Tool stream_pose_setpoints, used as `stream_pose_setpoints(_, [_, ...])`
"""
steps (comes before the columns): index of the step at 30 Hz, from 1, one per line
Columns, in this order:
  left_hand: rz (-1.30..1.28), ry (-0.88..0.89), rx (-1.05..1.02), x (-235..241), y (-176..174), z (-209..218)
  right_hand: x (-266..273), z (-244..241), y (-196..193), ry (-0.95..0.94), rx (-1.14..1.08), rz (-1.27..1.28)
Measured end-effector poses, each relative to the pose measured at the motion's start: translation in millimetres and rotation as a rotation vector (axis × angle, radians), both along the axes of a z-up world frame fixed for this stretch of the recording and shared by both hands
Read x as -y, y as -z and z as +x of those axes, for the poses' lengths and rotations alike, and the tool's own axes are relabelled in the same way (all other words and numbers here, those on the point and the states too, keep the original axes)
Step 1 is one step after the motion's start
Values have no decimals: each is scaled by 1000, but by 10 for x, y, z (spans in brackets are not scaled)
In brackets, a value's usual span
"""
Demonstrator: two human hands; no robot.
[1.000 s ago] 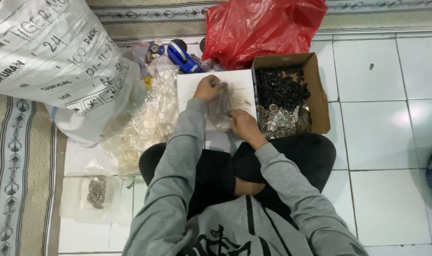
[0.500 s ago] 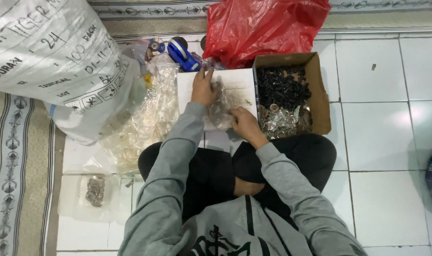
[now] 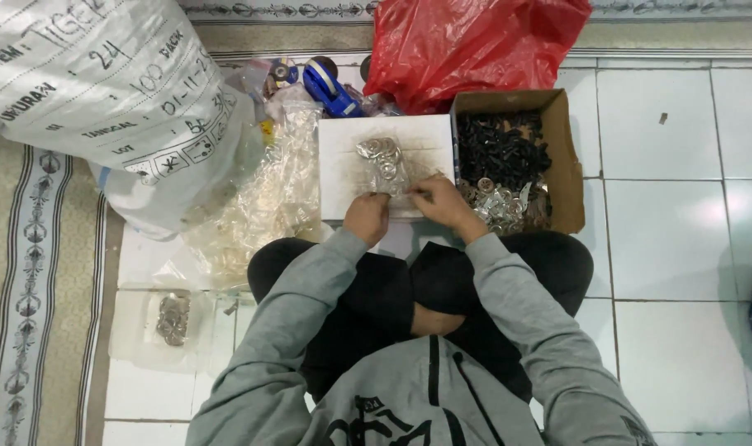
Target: Assembling metal bearings into fidget spinner frames and packaging them into plastic bags.
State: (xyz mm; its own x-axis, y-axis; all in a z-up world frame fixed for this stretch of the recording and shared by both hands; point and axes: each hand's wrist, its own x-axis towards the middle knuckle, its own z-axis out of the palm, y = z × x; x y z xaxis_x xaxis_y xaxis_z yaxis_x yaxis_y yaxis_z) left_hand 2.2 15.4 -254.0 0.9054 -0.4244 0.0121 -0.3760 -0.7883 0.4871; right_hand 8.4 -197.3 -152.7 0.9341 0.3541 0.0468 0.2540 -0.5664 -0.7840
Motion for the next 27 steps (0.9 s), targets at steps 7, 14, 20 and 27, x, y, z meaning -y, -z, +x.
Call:
stream_pose_setpoints(7, [-157, -103, -165, -41, -397, 172, -6, 205, 627, 101, -2, 174])
stream_pose_setpoints(14, [-384, -398, -280, 105, -400, 305, -252, 445, 925, 350, -66, 109])
stream_pose_setpoints(20, [-615, -622, -261, 220, -367, 359, -331, 476, 800, 531, -179, 157])
stream_pose_setpoints(27, [-786, -535, -304, 135, -112, 499, -145, 722, 939, 385, -240, 191])
